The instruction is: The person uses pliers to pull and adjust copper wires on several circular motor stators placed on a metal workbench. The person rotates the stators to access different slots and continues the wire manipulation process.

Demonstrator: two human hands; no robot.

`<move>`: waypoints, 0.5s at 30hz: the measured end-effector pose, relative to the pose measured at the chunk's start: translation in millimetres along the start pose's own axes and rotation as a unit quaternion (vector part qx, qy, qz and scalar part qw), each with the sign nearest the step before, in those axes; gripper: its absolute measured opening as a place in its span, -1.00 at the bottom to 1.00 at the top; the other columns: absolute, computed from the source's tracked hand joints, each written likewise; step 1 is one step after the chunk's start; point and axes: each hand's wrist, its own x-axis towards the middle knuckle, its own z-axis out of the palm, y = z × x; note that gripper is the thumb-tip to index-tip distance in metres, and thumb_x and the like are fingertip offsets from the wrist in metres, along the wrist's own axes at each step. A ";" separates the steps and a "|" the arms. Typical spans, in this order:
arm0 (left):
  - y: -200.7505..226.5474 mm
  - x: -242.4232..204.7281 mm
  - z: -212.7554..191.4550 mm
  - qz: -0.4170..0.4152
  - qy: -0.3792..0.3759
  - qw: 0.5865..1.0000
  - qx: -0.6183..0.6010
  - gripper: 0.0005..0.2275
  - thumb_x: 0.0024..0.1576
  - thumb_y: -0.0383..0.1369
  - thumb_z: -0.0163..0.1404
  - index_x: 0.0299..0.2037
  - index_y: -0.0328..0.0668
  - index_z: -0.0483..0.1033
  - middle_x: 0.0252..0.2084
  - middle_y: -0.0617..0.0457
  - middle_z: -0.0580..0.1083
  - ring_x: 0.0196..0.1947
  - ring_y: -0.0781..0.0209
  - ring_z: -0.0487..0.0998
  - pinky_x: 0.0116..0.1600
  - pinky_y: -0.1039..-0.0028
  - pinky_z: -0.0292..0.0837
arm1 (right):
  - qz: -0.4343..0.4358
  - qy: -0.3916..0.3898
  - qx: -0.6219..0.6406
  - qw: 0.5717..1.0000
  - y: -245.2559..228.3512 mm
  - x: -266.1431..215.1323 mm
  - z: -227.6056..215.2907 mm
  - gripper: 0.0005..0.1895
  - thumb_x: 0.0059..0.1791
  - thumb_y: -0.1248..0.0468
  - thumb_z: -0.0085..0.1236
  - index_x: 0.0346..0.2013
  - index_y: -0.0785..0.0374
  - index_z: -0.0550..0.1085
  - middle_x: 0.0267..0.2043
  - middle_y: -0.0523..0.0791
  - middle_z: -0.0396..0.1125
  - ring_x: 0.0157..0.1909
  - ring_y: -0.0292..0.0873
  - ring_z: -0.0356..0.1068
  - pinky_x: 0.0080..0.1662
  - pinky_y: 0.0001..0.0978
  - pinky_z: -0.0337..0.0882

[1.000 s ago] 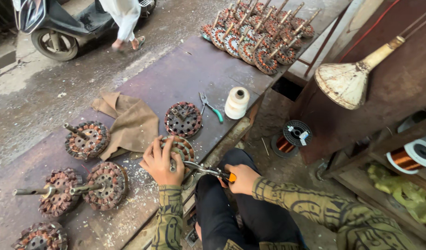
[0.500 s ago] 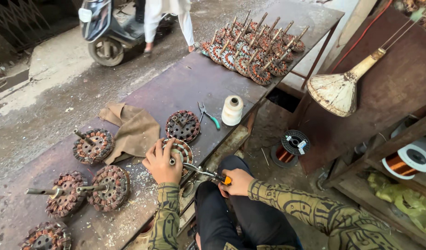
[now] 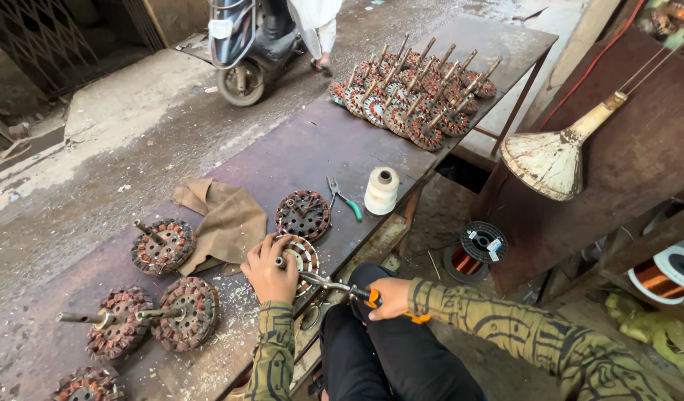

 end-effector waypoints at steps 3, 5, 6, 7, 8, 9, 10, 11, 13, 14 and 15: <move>1.8 -0.3 -0.3 0.000 -0.001 1.000 0.005 -0.72 0.01 -0.42 0.07 -0.05 0.05 0.62 0.13 0.13 0.52 0.14 0.04 0.42 0.17 0.20 0.16 | 0.109 0.019 -0.137 0.984 -16.9 -4.4 0.4 -0.45 -0.18 -0.01 0.41 0.02 0.12 0.54 -0.14 0.01 0.47 -0.01 0.06 0.44 0.02 -0.17 0.40; 2.4 0.5 -1.7 0.000 -0.003 1.000 0.009 -0.73 0.02 -0.42 0.07 -0.06 0.05 0.62 0.13 0.14 0.52 0.14 0.06 0.42 0.17 0.20 0.16 | 0.109 -0.009 -0.111 0.988 -24.7 -5.6 -5.3 -0.45 -0.20 -0.01 0.39 0.03 0.09 0.55 -0.15 0.00 0.49 -0.02 0.02 0.48 0.01 -0.21 0.42; 2.6 0.1 -2.6 -0.001 -0.004 1.000 0.009 -0.73 0.03 -0.42 0.07 -0.06 0.05 0.62 0.13 0.14 0.52 0.14 0.07 0.42 0.17 0.21 0.16 | 0.110 -0.023 -0.098 0.989 -28.0 -6.6 -6.9 -0.45 -0.21 -0.02 0.37 0.03 0.08 0.56 -0.15 -0.01 0.50 -0.03 0.00 0.50 0.00 -0.23 0.43; 3.2 1.5 -2.1 -0.002 -0.005 1.000 0.010 -0.74 0.04 -0.42 0.07 -0.06 0.05 0.62 0.13 0.15 0.52 0.14 0.08 0.43 0.17 0.21 0.17 | 0.110 -0.026 -0.083 0.990 -30.8 -7.4 -9.9 -0.45 -0.21 -0.02 0.37 0.02 0.09 0.56 -0.16 -0.02 0.51 -0.03 -0.02 0.51 0.00 -0.24 0.44; 3.4 2.7 -1.9 -0.001 -0.004 1.000 0.008 -0.74 0.04 -0.42 0.06 -0.06 0.05 0.62 0.13 0.15 0.52 0.14 0.08 0.43 0.17 0.21 0.17 | 0.110 -0.030 -0.068 0.991 -33.5 -9.1 -11.4 -0.46 -0.21 -0.02 0.36 0.01 0.10 0.55 -0.16 -0.03 0.52 -0.03 -0.03 0.52 0.00 -0.24 0.44; 4.0 1.8 -1.8 -0.001 -0.002 1.000 0.006 -0.74 0.04 -0.42 0.06 -0.06 0.04 0.62 0.13 0.15 0.52 0.14 0.07 0.43 0.17 0.21 0.17 | 0.110 -0.034 -0.053 0.992 -35.6 -11.6 -12.3 -0.47 -0.20 -0.01 0.35 0.00 0.11 0.55 -0.16 -0.04 0.52 -0.04 -0.04 0.53 0.00 -0.25 0.44; 4.6 0.8 -1.5 -0.002 -0.001 1.000 0.004 -0.74 0.04 -0.42 0.06 -0.06 0.04 0.62 0.13 0.15 0.52 0.14 0.07 0.43 0.17 0.21 0.17 | 0.106 -0.024 -0.061 0.992 -37.6 -14.3 -12.4 -0.44 -0.21 -0.01 0.36 0.02 0.10 0.53 -0.16 -0.03 0.51 -0.04 -0.03 0.52 -0.01 -0.24 0.44; 4.1 0.2 -1.9 -0.001 0.000 1.000 0.006 -0.74 0.04 -0.42 0.06 -0.06 0.04 0.62 0.12 0.14 0.52 0.14 0.07 0.43 0.17 0.20 0.17 | 0.101 -0.014 -0.068 0.992 -40.0 -15.8 -11.8 -0.42 -0.21 -0.01 0.37 0.05 0.10 0.52 -0.16 -0.03 0.51 -0.04 -0.02 0.51 -0.01 -0.24 0.44; 3.1 0.6 -1.2 -0.001 0.000 1.000 0.009 -0.73 0.02 -0.42 0.06 -0.06 0.04 0.62 0.12 0.14 0.52 0.13 0.08 0.43 0.16 0.20 0.17 | 0.090 -0.006 -0.070 0.994 -43.5 -16.9 -14.5 -0.39 -0.21 0.00 0.38 0.08 0.11 0.51 -0.16 -0.02 0.50 -0.04 -0.01 0.50 -0.02 -0.24 0.43; 2.5 1.6 0.1 -0.001 0.004 1.000 0.007 -0.74 0.03 -0.43 0.06 -0.06 0.03 0.62 0.12 0.14 0.52 0.14 0.08 0.43 0.17 0.20 0.17 | 0.083 -0.008 -0.064 0.994 -44.2 -17.0 -17.0 -0.40 -0.21 0.00 0.38 0.08 0.12 0.52 -0.16 -0.02 0.51 -0.05 -0.02 0.50 -0.02 -0.25 0.43; 1.8 0.9 0.7 -0.002 0.005 1.000 0.005 -0.74 0.04 -0.43 0.06 -0.07 0.03 0.62 0.13 0.15 0.52 0.14 0.08 0.43 0.17 0.20 0.17 | 0.078 -0.012 -0.057 0.995 -44.4 -17.9 -16.8 -0.40 -0.21 0.01 0.38 0.07 0.13 0.54 -0.16 -0.03 0.51 -0.05 -0.02 0.50 -0.02 -0.25 0.42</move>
